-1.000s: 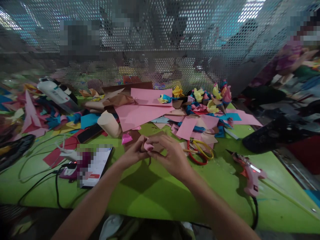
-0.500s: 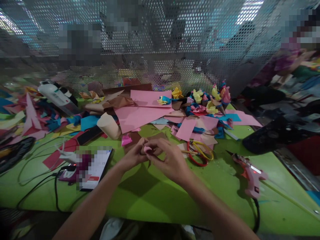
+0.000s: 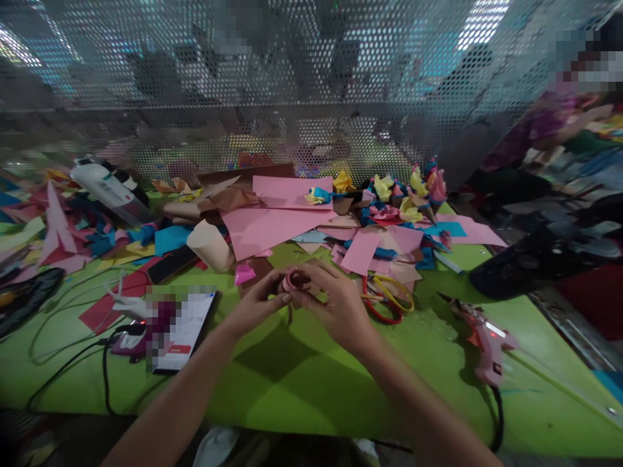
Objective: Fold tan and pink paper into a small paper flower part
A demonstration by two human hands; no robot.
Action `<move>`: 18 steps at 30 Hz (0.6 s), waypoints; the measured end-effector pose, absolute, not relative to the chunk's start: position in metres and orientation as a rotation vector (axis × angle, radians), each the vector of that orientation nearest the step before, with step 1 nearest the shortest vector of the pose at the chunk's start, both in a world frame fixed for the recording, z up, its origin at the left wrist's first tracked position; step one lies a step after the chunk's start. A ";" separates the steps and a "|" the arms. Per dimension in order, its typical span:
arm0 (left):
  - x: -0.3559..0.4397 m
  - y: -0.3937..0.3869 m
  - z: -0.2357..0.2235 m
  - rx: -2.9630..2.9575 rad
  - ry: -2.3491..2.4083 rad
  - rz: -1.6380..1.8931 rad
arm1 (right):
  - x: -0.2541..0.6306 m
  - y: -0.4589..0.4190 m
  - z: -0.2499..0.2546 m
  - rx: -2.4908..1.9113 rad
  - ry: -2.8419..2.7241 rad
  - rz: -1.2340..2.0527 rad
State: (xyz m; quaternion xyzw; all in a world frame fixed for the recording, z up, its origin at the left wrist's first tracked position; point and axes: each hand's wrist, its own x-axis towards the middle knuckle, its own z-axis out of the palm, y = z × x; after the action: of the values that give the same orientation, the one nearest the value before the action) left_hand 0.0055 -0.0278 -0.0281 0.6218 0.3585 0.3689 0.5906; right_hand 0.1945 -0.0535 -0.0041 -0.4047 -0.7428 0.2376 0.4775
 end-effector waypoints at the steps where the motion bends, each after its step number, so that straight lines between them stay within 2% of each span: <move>1: 0.006 -0.028 -0.028 1.435 0.867 0.858 | 0.194 -0.053 -0.006 -0.997 -1.792 0.566; 10: 0.005 -0.029 -0.026 1.285 0.991 0.845 | 0.194 -0.051 -0.009 -1.066 -1.814 0.397; 18: 0.005 -0.029 -0.018 1.377 0.942 0.819 | 0.191 -0.050 -0.008 -0.938 -2.040 0.330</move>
State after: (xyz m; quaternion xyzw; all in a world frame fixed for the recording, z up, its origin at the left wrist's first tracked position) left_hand 0.0049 -0.0293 -0.0184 0.5935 0.4059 0.3529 0.5987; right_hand 0.1910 -0.0502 -0.0083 -0.3744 -0.8149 0.1318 0.4223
